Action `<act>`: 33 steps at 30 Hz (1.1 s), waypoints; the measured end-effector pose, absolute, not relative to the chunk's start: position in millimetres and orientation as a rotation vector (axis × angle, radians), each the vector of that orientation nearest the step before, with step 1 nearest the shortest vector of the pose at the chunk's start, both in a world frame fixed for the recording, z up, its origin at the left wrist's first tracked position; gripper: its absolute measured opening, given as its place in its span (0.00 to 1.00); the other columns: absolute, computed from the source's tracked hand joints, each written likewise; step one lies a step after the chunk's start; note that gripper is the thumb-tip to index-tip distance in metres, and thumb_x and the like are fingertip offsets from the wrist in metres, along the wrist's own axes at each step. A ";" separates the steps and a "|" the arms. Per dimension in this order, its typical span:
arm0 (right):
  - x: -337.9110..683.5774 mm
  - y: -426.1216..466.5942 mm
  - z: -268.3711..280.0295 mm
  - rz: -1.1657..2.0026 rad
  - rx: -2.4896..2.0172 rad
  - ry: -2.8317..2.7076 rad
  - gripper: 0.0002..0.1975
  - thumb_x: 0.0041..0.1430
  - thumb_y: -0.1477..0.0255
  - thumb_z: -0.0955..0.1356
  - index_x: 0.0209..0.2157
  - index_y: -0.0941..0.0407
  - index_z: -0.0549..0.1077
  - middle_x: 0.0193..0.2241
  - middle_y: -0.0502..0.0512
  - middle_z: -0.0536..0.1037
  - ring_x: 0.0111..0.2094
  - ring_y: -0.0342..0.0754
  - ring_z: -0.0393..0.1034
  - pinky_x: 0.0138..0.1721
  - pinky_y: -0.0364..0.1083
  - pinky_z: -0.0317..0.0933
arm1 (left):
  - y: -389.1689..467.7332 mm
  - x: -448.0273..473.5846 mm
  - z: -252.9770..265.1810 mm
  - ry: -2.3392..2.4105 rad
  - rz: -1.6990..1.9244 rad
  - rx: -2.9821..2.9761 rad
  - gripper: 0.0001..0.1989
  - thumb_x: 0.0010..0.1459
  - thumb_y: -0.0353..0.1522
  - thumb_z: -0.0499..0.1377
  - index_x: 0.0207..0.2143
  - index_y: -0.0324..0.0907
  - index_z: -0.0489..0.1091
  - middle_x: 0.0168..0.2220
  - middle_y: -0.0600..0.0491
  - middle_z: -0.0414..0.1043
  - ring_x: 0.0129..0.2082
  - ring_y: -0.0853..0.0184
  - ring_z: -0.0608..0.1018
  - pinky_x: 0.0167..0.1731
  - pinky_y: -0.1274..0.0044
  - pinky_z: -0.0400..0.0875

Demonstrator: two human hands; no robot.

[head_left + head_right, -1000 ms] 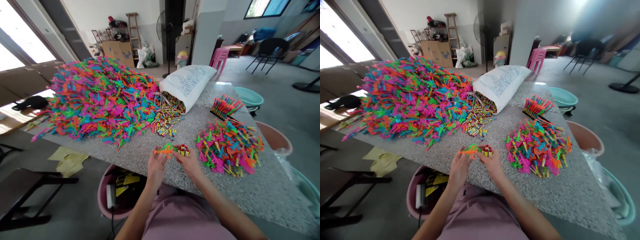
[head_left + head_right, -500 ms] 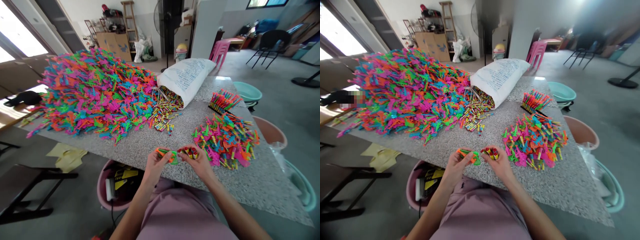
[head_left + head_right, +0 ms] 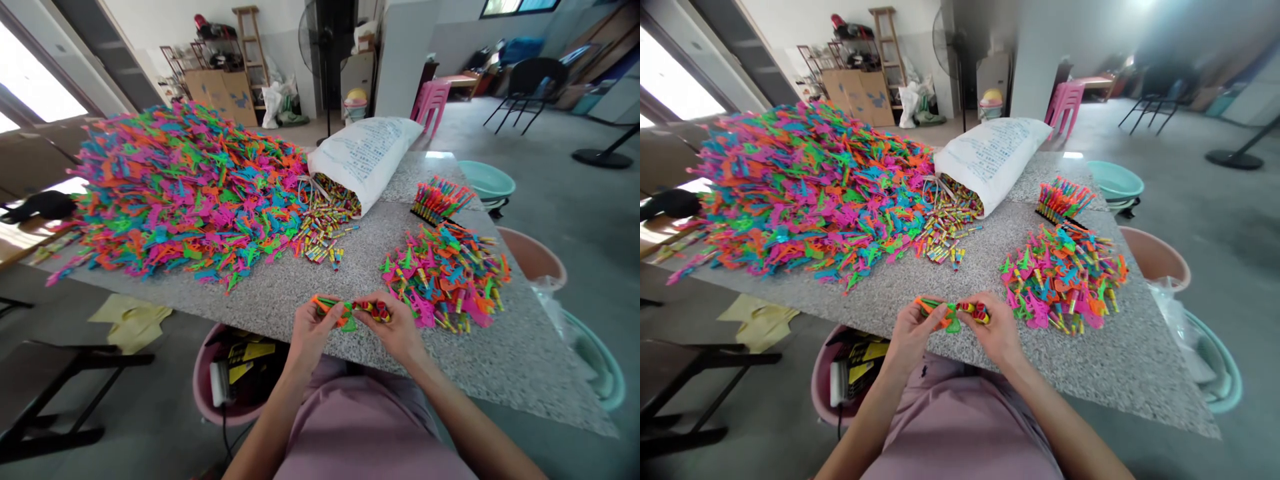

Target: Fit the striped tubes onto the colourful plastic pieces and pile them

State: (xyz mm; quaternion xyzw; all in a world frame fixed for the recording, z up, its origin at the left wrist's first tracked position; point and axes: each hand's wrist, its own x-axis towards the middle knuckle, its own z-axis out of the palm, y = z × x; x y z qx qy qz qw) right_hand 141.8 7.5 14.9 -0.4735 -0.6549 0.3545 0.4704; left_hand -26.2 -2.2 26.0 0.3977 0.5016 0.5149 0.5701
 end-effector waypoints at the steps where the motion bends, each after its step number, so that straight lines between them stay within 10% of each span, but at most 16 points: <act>1: 142.0 7.4 14.1 0.849 -1.155 -1.644 0.05 0.55 0.69 0.71 0.34 0.54 0.77 0.30 0.52 0.78 0.32 0.47 0.72 0.34 0.45 0.65 | -2.0 -26.5 26.5 1.188 1.209 0.967 0.12 0.49 0.37 0.66 0.32 0.38 0.73 0.24 0.55 0.71 0.24 0.72 0.72 0.26 0.81 0.67; 12: 175.2 13.4 -9.8 0.526 -1.204 -1.802 0.10 0.60 0.65 0.66 0.40 0.52 0.77 0.35 0.55 0.80 0.34 0.52 0.75 0.35 0.48 0.68 | 27.3 -35.6 -5.3 1.168 1.124 1.107 0.19 0.47 0.41 0.66 0.39 0.40 0.71 0.32 0.50 0.74 0.30 0.66 0.75 0.30 0.76 0.71; 19: 258.0 57.9 -24.1 -0.183 -1.606 -1.522 0.17 0.60 0.62 0.63 0.43 0.56 0.76 0.47 0.62 0.76 0.47 0.59 0.71 0.47 0.56 0.64 | 116.7 -96.7 -50.2 2.074 1.266 1.355 0.20 0.50 0.34 0.63 0.46 0.37 0.67 0.46 0.40 0.68 0.49 0.54 0.70 0.48 0.63 0.64; 27: 215.7 42.0 -37.5 0.712 -1.562 -1.254 0.25 0.46 0.53 0.72 0.40 0.57 0.76 0.19 0.51 0.73 0.17 0.46 0.64 0.18 0.44 0.58 | 131.6 -201.7 -60.6 2.873 0.763 1.473 0.16 0.57 0.33 0.55 0.48 0.38 0.68 0.52 0.35 0.63 0.53 0.45 0.63 0.48 0.55 0.58; 33: 155.2 51.4 -44.8 1.065 -1.333 -1.255 0.18 0.46 0.57 0.73 0.32 0.57 0.75 0.23 0.54 0.77 0.21 0.46 0.67 0.22 0.44 0.61 | 97.9 -207.9 -69.5 2.753 0.725 1.705 0.14 0.63 0.32 0.47 0.41 0.40 0.72 0.43 0.42 0.71 0.48 0.53 0.69 0.49 0.63 0.60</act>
